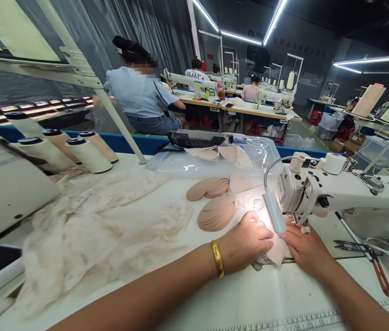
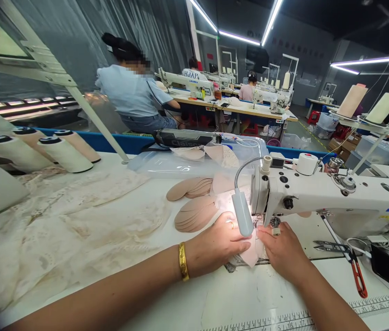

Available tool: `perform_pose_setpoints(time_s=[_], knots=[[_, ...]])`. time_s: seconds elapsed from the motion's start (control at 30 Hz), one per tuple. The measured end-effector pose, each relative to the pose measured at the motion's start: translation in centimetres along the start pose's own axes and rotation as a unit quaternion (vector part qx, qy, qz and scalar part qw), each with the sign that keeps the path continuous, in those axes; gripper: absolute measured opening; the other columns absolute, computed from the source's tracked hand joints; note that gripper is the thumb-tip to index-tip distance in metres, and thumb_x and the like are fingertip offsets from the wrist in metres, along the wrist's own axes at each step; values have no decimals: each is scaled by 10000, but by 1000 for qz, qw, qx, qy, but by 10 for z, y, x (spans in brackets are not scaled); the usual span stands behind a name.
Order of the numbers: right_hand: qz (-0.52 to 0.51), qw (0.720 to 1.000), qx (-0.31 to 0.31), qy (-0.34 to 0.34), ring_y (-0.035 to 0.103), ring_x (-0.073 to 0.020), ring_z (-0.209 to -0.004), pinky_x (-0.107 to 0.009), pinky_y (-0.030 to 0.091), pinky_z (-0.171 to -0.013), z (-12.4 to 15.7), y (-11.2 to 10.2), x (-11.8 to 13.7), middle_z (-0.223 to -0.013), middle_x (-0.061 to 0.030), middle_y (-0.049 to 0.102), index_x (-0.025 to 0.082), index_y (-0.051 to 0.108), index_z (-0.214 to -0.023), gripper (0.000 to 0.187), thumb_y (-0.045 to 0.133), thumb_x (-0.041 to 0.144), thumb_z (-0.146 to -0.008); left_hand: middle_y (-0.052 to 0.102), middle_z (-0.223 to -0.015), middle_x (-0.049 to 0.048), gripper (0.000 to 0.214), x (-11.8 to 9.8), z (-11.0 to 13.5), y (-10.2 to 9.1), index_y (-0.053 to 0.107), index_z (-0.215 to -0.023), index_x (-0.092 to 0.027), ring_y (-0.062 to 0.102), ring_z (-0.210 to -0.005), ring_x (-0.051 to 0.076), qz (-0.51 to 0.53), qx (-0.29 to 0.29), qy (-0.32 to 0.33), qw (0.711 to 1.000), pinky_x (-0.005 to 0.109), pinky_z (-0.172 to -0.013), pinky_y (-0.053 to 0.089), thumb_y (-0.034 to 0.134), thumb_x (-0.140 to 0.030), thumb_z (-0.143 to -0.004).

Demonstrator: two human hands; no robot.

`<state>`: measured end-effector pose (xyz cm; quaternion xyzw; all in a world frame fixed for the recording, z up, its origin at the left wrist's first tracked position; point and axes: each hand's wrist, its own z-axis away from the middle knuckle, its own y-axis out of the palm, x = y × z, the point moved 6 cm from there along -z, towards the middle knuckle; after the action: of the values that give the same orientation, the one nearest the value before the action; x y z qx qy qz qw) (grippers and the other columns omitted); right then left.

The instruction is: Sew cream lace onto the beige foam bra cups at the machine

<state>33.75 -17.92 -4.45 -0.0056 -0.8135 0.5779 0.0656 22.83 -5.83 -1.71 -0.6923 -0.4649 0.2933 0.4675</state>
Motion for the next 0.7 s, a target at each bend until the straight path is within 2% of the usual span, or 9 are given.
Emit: perform_pose_setpoints(time_s=[0.33,0.5,0.7], knots=[[27,999,-1,33,624,-272,-1140,-475,501,-1010,-2,5,-6,-1230,-86,714,227,601,-1390,565,411,46,-890,684,-801,13,222,8,-4,2,574,-748,-174,638,-809,209,-18,29,-27,999,444,-928,404,579,19,-639],[21,999,1,43,625,-275,-1139,-455,520,-986,-3,6,-8,-1195,-84,725,227,596,-1401,577,416,49,-883,673,-807,11,179,8,-6,2,553,-697,-171,634,-815,222,-14,40,-38,998,484,-928,381,609,-8,-647],[23,999,-1,31,626,-279,-1142,-461,541,-961,-3,5,-8,-1215,-101,713,219,592,-1402,584,409,37,-878,653,-770,15,176,5,-7,4,524,-669,-168,617,-777,212,-36,36,-40,998,470,-896,385,592,-10,-634]])
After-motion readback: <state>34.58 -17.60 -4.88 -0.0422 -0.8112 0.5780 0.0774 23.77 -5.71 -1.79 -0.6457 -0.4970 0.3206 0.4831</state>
